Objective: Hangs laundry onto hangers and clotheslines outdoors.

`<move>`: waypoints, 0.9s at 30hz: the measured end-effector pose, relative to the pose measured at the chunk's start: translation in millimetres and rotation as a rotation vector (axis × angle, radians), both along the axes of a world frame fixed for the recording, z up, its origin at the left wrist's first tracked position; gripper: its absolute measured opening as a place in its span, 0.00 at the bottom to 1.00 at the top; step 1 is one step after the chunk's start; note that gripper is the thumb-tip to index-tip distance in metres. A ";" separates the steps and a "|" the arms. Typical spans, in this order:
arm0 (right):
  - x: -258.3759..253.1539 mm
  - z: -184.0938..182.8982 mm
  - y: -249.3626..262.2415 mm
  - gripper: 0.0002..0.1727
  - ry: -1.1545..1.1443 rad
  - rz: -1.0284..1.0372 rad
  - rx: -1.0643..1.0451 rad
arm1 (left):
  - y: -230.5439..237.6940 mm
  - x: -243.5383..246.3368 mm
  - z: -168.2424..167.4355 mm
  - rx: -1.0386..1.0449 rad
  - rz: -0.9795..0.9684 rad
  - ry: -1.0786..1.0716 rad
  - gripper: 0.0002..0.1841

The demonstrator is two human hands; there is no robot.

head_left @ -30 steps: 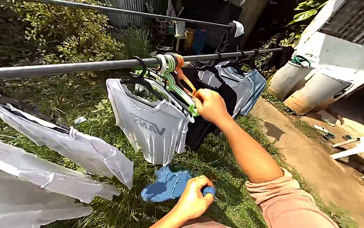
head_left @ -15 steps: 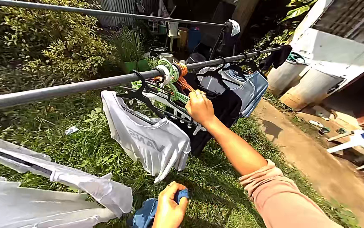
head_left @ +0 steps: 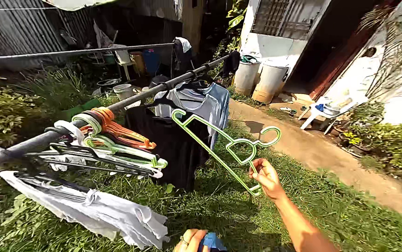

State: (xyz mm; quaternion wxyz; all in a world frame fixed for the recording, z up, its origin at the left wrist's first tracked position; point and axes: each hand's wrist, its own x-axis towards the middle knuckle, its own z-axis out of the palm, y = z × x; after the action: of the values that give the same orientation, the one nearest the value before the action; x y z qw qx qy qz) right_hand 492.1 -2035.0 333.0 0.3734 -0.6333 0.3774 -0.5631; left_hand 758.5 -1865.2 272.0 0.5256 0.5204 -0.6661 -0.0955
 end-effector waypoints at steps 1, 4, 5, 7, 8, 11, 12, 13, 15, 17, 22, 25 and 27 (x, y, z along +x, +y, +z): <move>-22.0 -0.3 9.1 0.21 -0.115 0.062 0.060 | -21.3 -6.3 -9.0 -0.018 0.039 -0.057 0.13; -68.5 10.3 29.3 0.12 -0.261 0.053 0.228 | -82.0 -44.0 -19.6 0.082 0.058 -0.046 0.14; -88.1 11.7 33.2 0.10 -0.218 0.034 0.289 | -99.0 -65.4 -20.2 0.149 0.040 0.025 0.14; -139.0 6.4 36.6 0.11 0.005 -0.016 0.364 | -134.3 -112.3 -19.4 0.284 0.003 0.152 0.14; -168.8 0.2 39.0 0.14 0.132 -0.056 0.382 | -152.7 -136.7 -18.5 0.333 -0.013 0.156 0.14; -258.8 -16.2 47.4 0.17 0.396 -0.226 0.450 | -213.1 -208.8 -6.8 0.508 -0.049 0.018 0.12; -286.0 -18.9 49.0 0.17 0.483 -0.263 0.491 | -234.8 -231.8 -1.3 0.567 -0.045 -0.051 0.11; -310.0 -19.2 50.1 0.19 0.565 -0.268 0.547 | -254.9 -254.5 4.2 0.618 -0.032 -0.111 0.11; -343.5 -14.9 48.3 0.20 0.658 -0.246 0.642 | -288.5 -299.0 13.7 0.704 0.001 -0.209 0.12; -363.9 -4.0 36.7 0.15 0.678 -0.251 0.650 | -313.2 -342.9 21.8 0.755 0.026 -0.250 0.13; -384.7 6.1 -27.8 0.10 0.780 -0.355 0.447 | -346.8 -425.1 39.9 0.772 0.014 -0.250 0.13; -374.1 11.9 -80.6 0.17 0.933 -0.228 0.602 | -356.4 -471.5 45.2 0.672 -0.058 -0.179 0.15; -364.6 5.8 -116.7 0.23 0.986 -0.148 0.705 | -359.1 -503.4 45.1 0.560 -0.155 -0.064 0.17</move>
State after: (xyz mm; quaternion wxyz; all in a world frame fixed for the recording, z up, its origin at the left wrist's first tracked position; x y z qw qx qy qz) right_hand 127.5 -2151.7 338.8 0.3019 -0.6297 0.7124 -0.0693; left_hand 255.1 -2224.3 317.2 0.3313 0.5956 -0.6679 -0.2992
